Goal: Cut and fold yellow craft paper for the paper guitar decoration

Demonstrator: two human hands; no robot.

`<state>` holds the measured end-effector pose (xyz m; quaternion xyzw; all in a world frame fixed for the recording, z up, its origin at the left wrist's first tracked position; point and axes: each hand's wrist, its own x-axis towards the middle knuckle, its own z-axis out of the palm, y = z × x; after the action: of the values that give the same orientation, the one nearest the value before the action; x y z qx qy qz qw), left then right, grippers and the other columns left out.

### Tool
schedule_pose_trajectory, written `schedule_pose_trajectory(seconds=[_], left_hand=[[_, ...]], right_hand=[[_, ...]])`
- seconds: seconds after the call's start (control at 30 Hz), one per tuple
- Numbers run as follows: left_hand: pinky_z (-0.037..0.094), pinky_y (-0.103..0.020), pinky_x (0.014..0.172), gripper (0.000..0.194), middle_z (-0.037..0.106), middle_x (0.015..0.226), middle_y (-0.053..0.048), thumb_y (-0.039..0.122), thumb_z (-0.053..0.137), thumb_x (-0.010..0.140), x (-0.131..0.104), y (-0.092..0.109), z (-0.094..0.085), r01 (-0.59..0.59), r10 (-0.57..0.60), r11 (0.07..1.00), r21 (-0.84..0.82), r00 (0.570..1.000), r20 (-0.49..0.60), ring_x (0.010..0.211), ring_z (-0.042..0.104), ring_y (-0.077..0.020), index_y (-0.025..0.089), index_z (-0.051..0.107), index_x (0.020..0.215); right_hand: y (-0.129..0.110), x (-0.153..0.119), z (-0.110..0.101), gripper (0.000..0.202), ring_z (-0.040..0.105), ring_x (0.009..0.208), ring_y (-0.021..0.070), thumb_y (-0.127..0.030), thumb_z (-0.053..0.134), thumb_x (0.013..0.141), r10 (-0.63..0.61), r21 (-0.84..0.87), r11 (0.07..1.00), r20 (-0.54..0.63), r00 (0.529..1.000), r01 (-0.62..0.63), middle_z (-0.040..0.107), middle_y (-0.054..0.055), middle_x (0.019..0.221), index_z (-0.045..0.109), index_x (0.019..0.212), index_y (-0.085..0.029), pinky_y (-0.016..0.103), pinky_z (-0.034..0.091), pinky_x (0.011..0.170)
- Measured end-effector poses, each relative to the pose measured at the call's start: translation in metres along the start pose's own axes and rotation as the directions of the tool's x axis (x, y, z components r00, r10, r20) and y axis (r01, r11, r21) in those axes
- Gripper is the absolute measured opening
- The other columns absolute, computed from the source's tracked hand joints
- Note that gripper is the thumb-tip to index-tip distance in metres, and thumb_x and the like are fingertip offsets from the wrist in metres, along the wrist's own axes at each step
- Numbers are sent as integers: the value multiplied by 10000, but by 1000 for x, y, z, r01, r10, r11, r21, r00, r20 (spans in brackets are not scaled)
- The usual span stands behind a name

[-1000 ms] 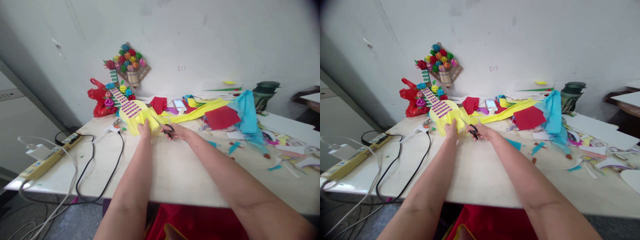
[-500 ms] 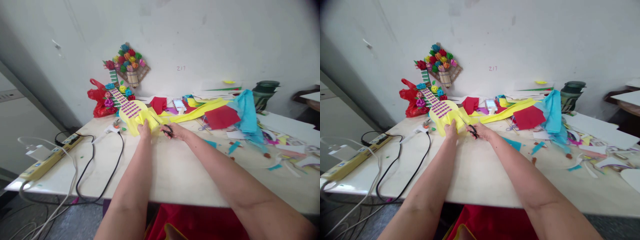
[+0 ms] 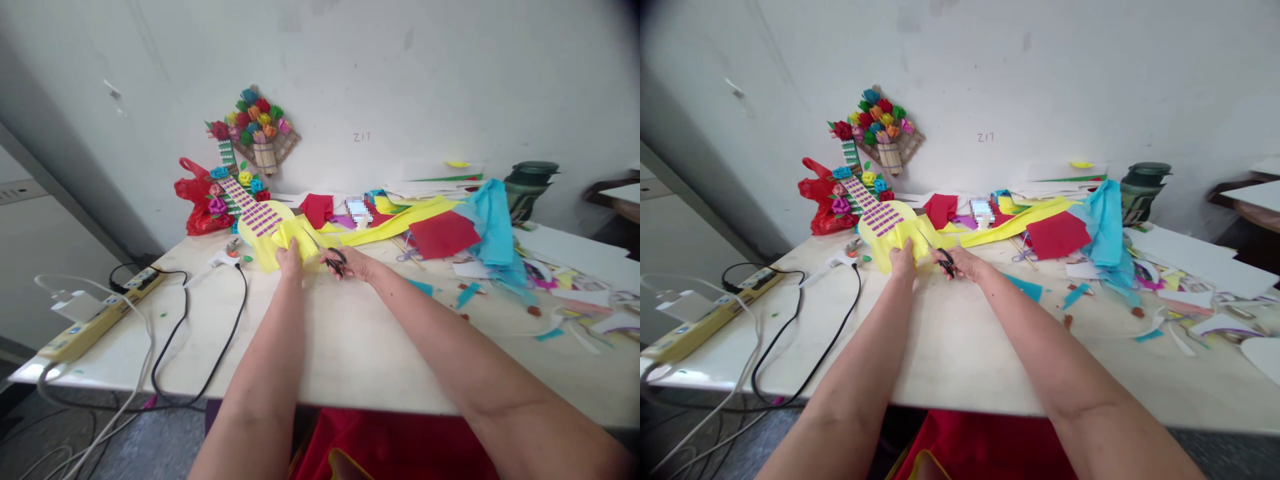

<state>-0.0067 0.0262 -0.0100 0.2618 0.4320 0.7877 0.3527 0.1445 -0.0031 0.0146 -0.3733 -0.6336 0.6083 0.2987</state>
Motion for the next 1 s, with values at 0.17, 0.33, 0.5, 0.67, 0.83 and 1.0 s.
schedule_pose_trajectory(seconds=[0.17, 0.33, 0.5, 0.67, 0.83, 1.0], left_hand=[[496, -289, 652, 151, 633, 817, -107, 186, 587, 677, -3, 1, 2, 7, -7, 1000, -9, 1000, 15, 744, 614, -181, 97, 584, 800], [494, -302, 664, 160, 630, 838, -115, 189, 585, 676, -1, -1, 1, -5, 6, 999, -36, 999, 42, 724, 614, -175, 95, 585, 805], [494, -292, 653, 159, 624, 860, -111, 192, 581, 677, 0, -2, 1, -5, 6, 999, -35, 999, 34, 726, 611, -168, 104, 583, 810], [490, -266, 627, 157, 620, 853, -101, 180, 578, 679, 0, 0, 2, 5, -4, 1000, -27, 1000, 13, 722, 608, -158, 114, 577, 821], [482, -256, 596, 148, 613, 786, -82, 196, 579, 686, -3, 5, 3, 30, -29, 999, 26, 999, -28, 696, 604, -155, 109, 569, 805], [482, -259, 630, 155, 620, 803, -91, 202, 581, 689, -6, 6, 4, 32, -33, 999, 19, 999, 9, 739, 605, -161, 108, 577, 812]], right_hand=[[3, 3, 2, 437, 473, 346, 58, -520, 555, 691, -15, 9, 1000, -22, 1000, 16, 531, -3, 493, 567, 804, -98, 142, 182, 242], [1, 2, 5, 422, 430, 321, 42, -500, 560, 700, -17, 27, 999, -52, 999, 18, 509, -17, 464, 564, 792, -88, 137, 216, 242], [-3, -1, 9, 389, 390, 309, 30, -470, 566, 710, -15, 45, 999, -85, 996, 19, 490, -28, 446, 559, 765, -85, 137, 259, 260], [0, 3, 10, 329, 365, 307, 18, -414, 643, 653, 10, 52, 999, -123, 992, -3, 466, -52, 422, 560, 723, -103, 131, 274, 291], [5, 6, 9, 332, 391, 314, 23, -425, 644, 646, 17, 64, 998, -130, 991, -9, 480, -51, 434, 548, 719, -116, 130, 255, 289], [5, 4, 8, 414, 448, 334, 40, -512, 576, 675, -4, 46, 999, -88, 996, 8, 518, -19, 481, 566, 782, -112, 131, 175, 254]])
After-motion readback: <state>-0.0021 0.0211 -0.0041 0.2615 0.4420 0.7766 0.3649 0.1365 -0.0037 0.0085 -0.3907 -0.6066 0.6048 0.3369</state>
